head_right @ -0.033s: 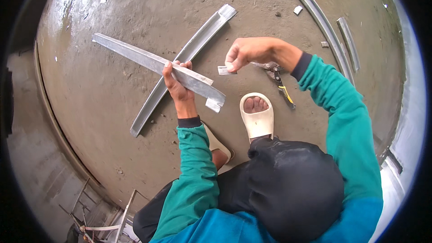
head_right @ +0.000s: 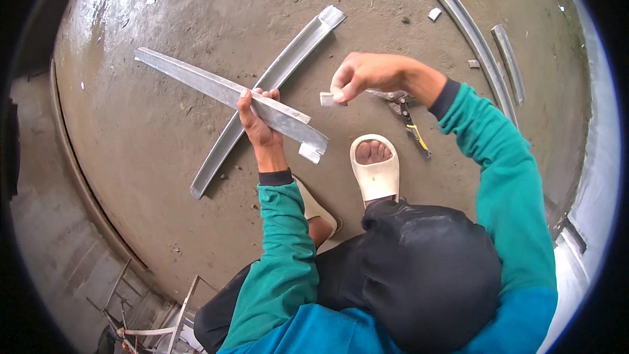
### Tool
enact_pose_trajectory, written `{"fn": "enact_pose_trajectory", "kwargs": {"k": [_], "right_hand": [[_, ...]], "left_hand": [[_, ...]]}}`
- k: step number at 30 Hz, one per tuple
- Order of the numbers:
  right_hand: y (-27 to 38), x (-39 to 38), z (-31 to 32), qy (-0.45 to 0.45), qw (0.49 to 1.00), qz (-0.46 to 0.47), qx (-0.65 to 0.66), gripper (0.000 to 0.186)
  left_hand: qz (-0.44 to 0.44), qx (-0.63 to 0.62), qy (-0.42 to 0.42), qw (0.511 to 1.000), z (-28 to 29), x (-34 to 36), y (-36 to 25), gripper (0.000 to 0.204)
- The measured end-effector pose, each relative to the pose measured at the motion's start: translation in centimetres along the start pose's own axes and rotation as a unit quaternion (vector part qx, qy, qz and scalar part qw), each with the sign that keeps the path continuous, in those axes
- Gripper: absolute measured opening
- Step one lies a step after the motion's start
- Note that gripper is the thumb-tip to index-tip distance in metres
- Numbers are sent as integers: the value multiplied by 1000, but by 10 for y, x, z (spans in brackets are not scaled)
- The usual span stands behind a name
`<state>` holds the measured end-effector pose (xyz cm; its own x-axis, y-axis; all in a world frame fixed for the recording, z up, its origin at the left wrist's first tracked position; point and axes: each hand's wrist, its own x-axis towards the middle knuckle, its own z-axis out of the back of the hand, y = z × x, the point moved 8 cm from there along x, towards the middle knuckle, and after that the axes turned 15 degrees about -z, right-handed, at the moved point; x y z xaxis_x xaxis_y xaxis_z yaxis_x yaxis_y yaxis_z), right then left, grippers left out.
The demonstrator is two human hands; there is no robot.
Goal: The person trims and cuts metal studs using snips. They hold a stud with one hand while using the tool to cut through the metal flanges, then pick up and begin cutting a longer metal stud.
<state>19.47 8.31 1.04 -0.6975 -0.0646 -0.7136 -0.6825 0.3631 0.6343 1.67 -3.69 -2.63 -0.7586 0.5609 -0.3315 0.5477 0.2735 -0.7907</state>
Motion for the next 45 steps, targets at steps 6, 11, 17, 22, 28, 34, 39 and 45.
{"fn": "enact_pose_trajectory", "kwargs": {"k": [6, 11, 17, 22, 28, 34, 39, 45], "right_hand": [[-14, -56, 50, -459, 844, 22, -277, 47], [-103, -85, 9, -492, 748, -70, -440, 83], [-154, -105, -29, -472, 694, -222, -497, 123], [-167, -109, -16, -508, 674, -223, -488, 135], [-164, -102, -9, -501, 678, -258, -472, 137], [-163, -103, 0, -531, 661, -247, -470, 123], [-163, -114, 11, -506, 726, -236, -402, 97], [-175, -146, -11, -436, 871, -80, -212, 71]], "left_hand": [[-7, 29, 17, 999, -6, -3, -1, 41], [-18, 26, 22, 999, -17, 8, -3, 46], [-1, -33, 10, 999, -31, 4, -12, 50], [-20, -82, 17, 996, -46, 1, -23, 50], [-27, -129, 29, 991, -46, 6, -29, 45], [-14, -195, 57, 979, -44, 9, -26, 37], [-1, -225, 61, 972, -45, 8, -28, 36], [5, -173, 31, 984, -46, 5, -18, 37]]}}
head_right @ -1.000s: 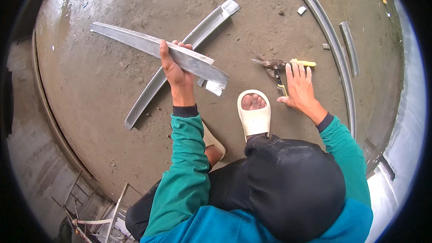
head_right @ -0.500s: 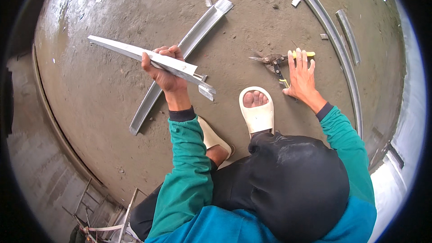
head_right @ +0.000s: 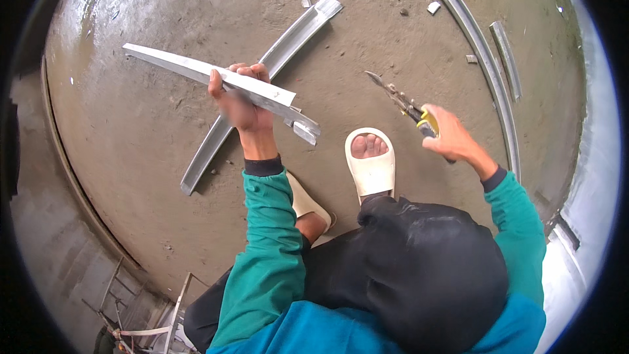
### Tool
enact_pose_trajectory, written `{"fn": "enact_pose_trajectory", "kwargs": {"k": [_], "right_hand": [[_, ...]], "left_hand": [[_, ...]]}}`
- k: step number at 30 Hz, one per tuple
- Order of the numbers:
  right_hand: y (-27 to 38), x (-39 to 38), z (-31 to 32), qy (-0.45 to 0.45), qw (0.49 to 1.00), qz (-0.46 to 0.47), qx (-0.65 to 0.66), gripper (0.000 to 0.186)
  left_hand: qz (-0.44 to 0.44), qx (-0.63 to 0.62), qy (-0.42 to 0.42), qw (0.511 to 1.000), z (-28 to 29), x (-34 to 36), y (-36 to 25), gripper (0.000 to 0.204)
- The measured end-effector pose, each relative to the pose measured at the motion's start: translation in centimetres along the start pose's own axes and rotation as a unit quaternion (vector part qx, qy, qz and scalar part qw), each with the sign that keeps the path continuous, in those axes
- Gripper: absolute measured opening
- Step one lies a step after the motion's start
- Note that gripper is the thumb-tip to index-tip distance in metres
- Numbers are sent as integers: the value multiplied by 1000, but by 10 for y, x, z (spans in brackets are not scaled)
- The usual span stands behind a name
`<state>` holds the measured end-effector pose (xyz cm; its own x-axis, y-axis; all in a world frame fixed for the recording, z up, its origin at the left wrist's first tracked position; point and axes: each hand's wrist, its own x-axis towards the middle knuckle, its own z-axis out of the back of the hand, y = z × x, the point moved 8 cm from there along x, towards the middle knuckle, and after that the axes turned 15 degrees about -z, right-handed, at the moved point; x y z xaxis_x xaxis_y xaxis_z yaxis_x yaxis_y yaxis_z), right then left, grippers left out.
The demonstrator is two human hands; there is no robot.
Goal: The person trims and cuts metal studs using snips. They hold a stud with one hand while using the tool to cut through the metal flanges, then pick up and begin cutting a longer metal stud.
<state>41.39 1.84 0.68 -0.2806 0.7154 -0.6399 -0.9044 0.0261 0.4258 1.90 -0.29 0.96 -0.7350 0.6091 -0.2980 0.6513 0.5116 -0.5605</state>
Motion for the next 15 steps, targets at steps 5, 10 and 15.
{"fn": "enact_pose_trajectory", "kwargs": {"k": [5, 10, 15], "right_hand": [[51, -42, -11, 184, 975, -89, 90, 66], [45, -43, -11, -5, 997, -67, 32, 63], [-2, -8, -4, -167, 975, -55, -135, 76]], "left_hand": [[10, 14, -16, 1000, 5, 5, 10, 34], [3, 37, -53, 998, -6, 9, 25, 37], [-48, 111, -80, 989, -8, 22, 44, 50]]}}
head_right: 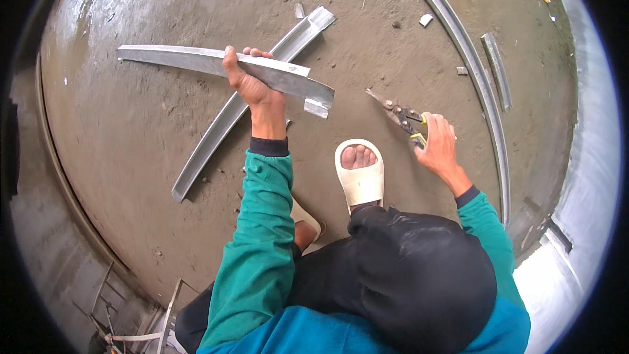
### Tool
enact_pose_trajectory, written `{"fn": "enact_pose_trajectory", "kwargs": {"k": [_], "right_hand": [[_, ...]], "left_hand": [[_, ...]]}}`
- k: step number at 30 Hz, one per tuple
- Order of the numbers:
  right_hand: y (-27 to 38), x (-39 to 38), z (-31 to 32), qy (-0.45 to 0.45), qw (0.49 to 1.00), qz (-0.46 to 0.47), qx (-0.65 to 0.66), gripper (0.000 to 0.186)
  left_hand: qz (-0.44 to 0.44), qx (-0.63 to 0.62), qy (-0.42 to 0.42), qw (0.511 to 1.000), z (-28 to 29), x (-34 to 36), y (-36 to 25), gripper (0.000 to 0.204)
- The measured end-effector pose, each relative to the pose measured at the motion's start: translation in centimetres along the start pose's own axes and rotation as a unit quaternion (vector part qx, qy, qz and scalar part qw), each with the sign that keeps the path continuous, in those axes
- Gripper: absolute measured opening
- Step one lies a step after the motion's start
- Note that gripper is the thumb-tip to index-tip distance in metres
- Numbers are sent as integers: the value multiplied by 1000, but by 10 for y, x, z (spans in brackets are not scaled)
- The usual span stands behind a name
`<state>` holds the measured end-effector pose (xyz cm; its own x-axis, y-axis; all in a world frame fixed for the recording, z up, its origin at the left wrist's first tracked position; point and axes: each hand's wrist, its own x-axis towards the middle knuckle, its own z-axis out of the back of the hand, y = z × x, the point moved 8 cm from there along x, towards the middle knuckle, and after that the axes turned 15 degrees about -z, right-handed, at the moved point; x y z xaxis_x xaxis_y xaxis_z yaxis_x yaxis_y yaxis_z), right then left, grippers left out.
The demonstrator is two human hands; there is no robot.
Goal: The person trims and cuts metal studs using snips. They hold a stud with one hand while using the tool to cut through the metal flanges, then pick up and begin cutting a longer metal stud.
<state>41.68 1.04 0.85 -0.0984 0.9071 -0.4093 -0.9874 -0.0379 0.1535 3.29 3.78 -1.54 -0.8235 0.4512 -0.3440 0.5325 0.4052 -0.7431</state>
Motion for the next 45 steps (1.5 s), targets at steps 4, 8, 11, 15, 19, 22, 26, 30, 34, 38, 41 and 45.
{"fn": "enact_pose_trajectory", "kwargs": {"k": [4, 8, 11, 15, 19, 22, 26, 30, 34, 38, 41, 45], "right_hand": [[46, 9, 16, -56, 996, 31, -61, 87], [115, 26, 50, -26, 927, 22, 373, 55], [144, 40, 54, 33, 828, 25, 560, 39], [162, 49, 44, 86, 789, 25, 608, 35], [167, 46, 50, 92, 787, 17, 609, 32], [172, 43, 61, 50, 815, 58, 575, 28], [175, 42, 59, 59, 789, 58, 609, 22], [178, 43, 51, 79, 728, 53, 679, 19], [183, 43, 52, 61, 697, 96, 708, 19], [187, 42, 49, 47, 673, 111, 730, 16], [184, 44, 44, 39, 650, 124, 749, 14], [184, 48, 46, 55, 654, 144, 741, 13]], "left_hand": [[-33, 21, 6, 999, -11, 6, 1, 54], [-15, -12, -34, 999, -21, 3, 14, 53], [-16, -14, -49, 999, -26, -4, 19, 47], [-19, -22, -39, 999, -33, -2, 9, 43], [11, -38, -32, 999, -38, -9, 6, 39], [13, -39, -14, 999, -41, -10, 4, 38], [7, -39, -16, 999, -43, -10, 2, 37], [22, -42, -21, 999, -42, -9, 1, 37], [33, -46, -20, 998, -44, -9, -3, 43], [60, -54, -44, 996, -46, -10, -4, 42], [84, -64, -58, 993, -47, -14, -2, 35], [47, -55, -48, 996, -42, -12, -7, 36]]}}
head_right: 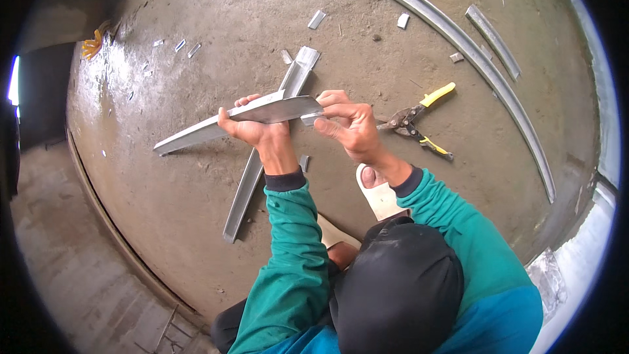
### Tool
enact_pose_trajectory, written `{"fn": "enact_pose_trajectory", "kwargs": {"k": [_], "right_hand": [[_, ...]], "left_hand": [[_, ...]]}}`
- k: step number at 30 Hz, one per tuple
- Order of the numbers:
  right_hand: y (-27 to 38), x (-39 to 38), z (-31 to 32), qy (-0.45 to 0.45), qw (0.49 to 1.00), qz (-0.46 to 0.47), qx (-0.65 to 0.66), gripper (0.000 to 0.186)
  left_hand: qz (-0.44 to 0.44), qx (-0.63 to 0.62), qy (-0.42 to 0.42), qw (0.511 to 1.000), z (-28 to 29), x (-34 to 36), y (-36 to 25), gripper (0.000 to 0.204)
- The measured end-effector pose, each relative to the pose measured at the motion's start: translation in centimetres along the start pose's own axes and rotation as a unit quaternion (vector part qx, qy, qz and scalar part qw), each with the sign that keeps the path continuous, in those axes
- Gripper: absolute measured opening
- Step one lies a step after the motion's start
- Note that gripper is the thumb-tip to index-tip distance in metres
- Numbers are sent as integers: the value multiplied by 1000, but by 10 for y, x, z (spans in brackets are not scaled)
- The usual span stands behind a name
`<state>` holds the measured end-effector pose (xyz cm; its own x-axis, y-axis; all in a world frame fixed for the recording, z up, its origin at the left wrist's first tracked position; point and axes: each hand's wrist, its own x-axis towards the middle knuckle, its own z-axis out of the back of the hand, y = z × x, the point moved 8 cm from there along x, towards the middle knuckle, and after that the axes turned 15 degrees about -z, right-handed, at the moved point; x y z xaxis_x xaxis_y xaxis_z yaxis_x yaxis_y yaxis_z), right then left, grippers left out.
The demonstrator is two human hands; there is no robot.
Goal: The person trims and cuts metal studs using snips. They hold a stud with one hand while using the tool to cut through the metal flanges, then pick up and begin cutting a longer metal stud.
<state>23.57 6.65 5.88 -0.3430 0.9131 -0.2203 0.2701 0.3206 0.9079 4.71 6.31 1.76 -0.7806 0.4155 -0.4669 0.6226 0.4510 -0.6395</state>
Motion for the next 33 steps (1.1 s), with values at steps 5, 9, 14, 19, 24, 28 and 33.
{"fn": "enact_pose_trajectory", "kwargs": {"k": [5, 9, 14, 19, 24, 28, 33], "right_hand": [[16, -1, 3, -17, 998, 24, -56, 12], [28, -14, -4, -11, 991, 63, -121, 14], [41, -26, 29, -67, 951, -8, -301, 55], [55, -40, 46, -17, 919, -7, -394, 52], [24, -41, 62, 3, 938, -203, -281, 56], [14, -48, 105, -22, 744, -3, -667, 93], [-26, -63, 170, 51, 534, -149, -831, 144]], "left_hand": [[7, -59, 4, 998, -7, -7, -1, 35], [19, -81, 36, 996, -6, -14, -10, 42], [13, -70, 10, 997, -1, -23, -25, 35], [200, -262, 101, 939, -6, -28, -15, 39], [148, -180, 91, 968, 36, -31, -37, 40], [62, -47, 46, 996, 71, -34, -53, 38], [17, -14, 28, 999, 75, -34, -69, 39]]}}
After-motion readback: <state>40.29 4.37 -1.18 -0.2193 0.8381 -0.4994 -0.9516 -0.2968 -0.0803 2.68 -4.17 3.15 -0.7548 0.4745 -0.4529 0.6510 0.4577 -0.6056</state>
